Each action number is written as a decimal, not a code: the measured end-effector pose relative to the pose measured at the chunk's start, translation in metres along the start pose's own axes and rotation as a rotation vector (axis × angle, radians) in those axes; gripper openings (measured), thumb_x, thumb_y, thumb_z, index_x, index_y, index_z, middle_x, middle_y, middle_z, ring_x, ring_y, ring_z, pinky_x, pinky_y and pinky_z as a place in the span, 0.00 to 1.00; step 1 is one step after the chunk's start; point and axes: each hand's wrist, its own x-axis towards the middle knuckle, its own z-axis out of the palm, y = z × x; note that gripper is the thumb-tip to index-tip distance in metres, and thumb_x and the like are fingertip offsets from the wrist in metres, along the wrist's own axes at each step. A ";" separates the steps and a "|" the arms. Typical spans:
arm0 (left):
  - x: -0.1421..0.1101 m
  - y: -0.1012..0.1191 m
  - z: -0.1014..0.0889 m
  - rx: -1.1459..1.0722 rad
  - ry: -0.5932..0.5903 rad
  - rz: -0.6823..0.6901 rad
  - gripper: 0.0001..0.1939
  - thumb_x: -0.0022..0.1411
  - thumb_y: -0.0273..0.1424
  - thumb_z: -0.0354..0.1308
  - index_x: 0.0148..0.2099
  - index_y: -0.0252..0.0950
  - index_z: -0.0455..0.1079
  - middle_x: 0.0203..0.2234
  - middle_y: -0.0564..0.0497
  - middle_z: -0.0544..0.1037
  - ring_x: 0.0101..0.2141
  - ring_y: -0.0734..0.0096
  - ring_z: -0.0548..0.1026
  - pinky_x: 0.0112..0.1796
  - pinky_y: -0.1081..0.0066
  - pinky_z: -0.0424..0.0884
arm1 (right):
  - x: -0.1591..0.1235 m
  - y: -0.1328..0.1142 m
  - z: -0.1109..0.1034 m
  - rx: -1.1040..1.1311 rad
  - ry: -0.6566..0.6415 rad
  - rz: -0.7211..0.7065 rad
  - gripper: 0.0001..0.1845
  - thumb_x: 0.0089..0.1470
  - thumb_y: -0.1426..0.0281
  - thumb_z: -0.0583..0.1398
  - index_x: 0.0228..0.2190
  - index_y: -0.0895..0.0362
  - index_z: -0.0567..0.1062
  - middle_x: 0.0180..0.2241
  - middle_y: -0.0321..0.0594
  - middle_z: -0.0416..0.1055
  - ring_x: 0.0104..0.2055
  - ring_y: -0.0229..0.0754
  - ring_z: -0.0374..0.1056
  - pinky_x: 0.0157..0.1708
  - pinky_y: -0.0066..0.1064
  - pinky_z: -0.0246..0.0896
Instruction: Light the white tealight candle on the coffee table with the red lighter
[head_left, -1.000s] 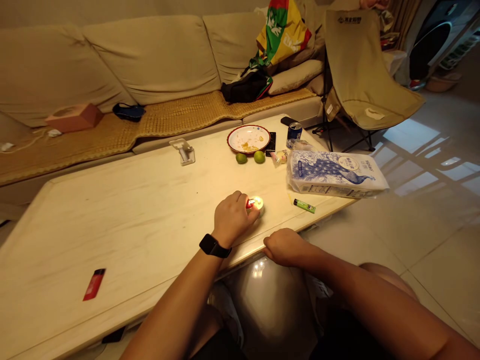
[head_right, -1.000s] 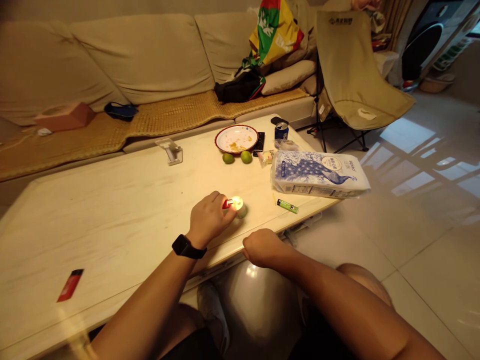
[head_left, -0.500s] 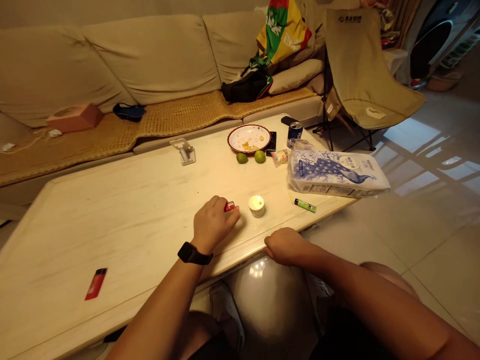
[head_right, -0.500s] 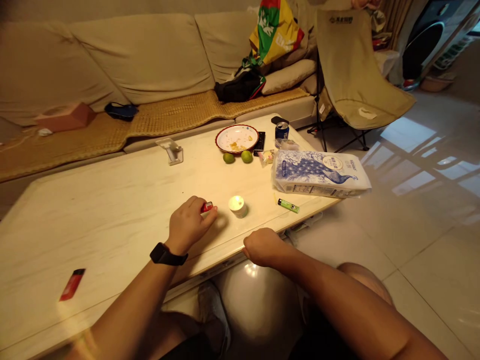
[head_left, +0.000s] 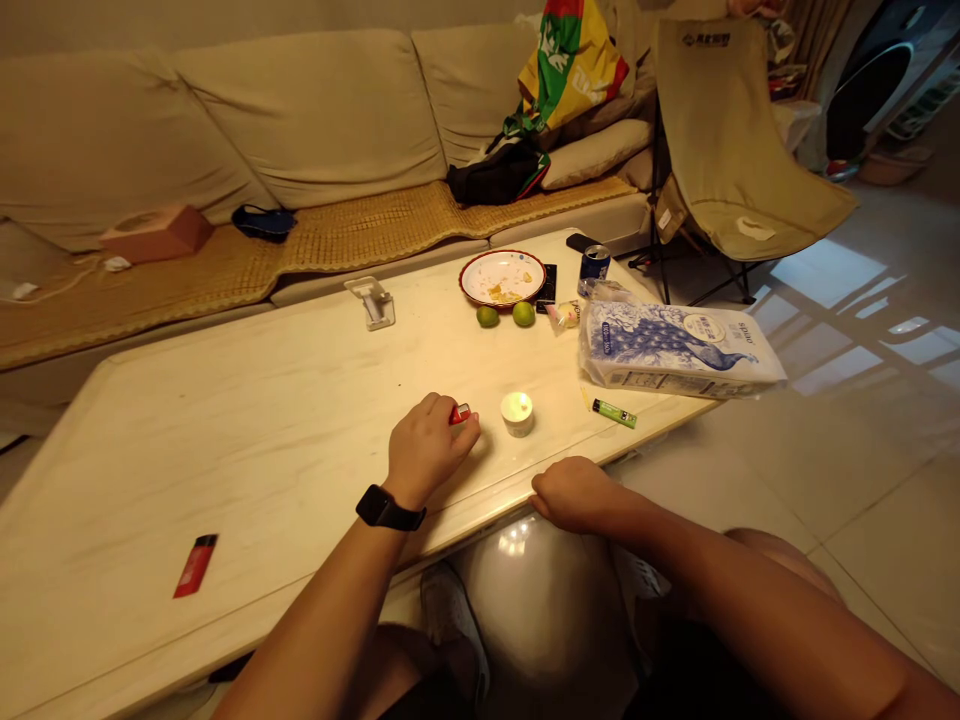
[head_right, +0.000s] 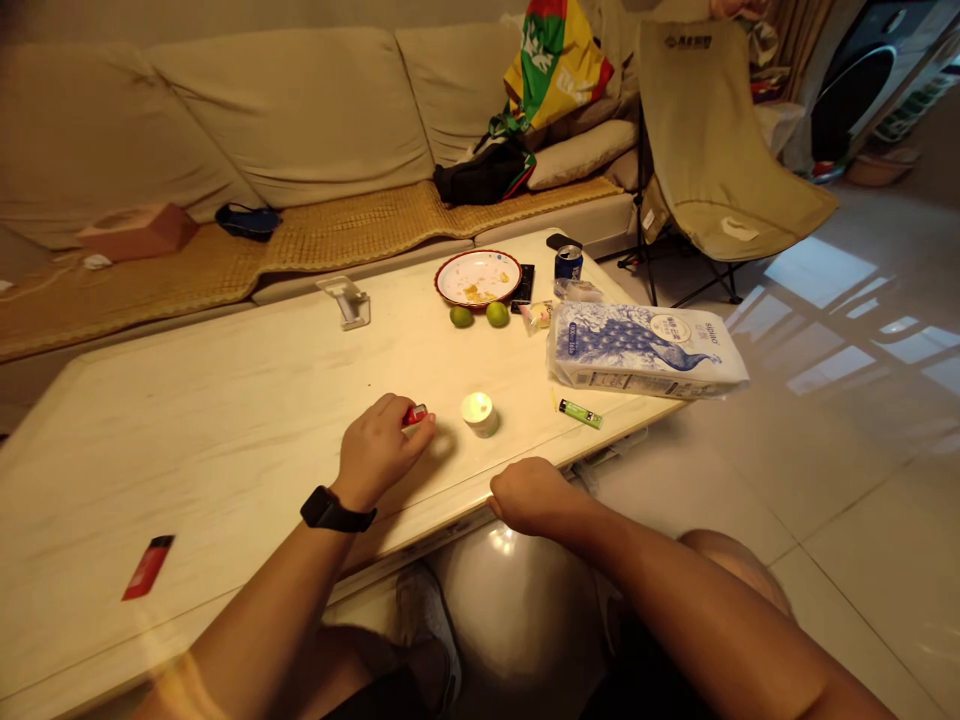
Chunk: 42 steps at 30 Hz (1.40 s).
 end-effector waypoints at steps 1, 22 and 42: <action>0.000 0.000 0.000 -0.005 0.000 -0.001 0.14 0.65 0.43 0.50 0.35 0.38 0.66 0.31 0.48 0.73 0.31 0.66 0.70 0.32 0.66 0.62 | 0.000 0.000 0.000 -0.001 -0.001 -0.001 0.22 0.64 0.59 0.52 0.39 0.60 0.80 0.36 0.54 0.80 0.40 0.53 0.76 0.38 0.37 0.66; 0.006 0.021 0.001 -0.038 0.027 0.061 0.13 0.66 0.42 0.50 0.34 0.39 0.65 0.30 0.49 0.72 0.32 0.66 0.70 0.32 0.66 0.62 | 0.000 -0.001 0.000 -0.019 0.007 -0.012 0.22 0.65 0.59 0.52 0.39 0.61 0.80 0.36 0.53 0.80 0.40 0.54 0.77 0.37 0.38 0.67; 0.020 0.056 0.013 0.060 -0.048 0.133 0.12 0.64 0.38 0.50 0.33 0.37 0.68 0.32 0.45 0.75 0.33 0.62 0.72 0.31 0.64 0.61 | -0.006 0.000 0.002 -0.009 0.032 -0.023 0.21 0.65 0.60 0.52 0.40 0.61 0.79 0.36 0.52 0.80 0.40 0.53 0.76 0.38 0.37 0.66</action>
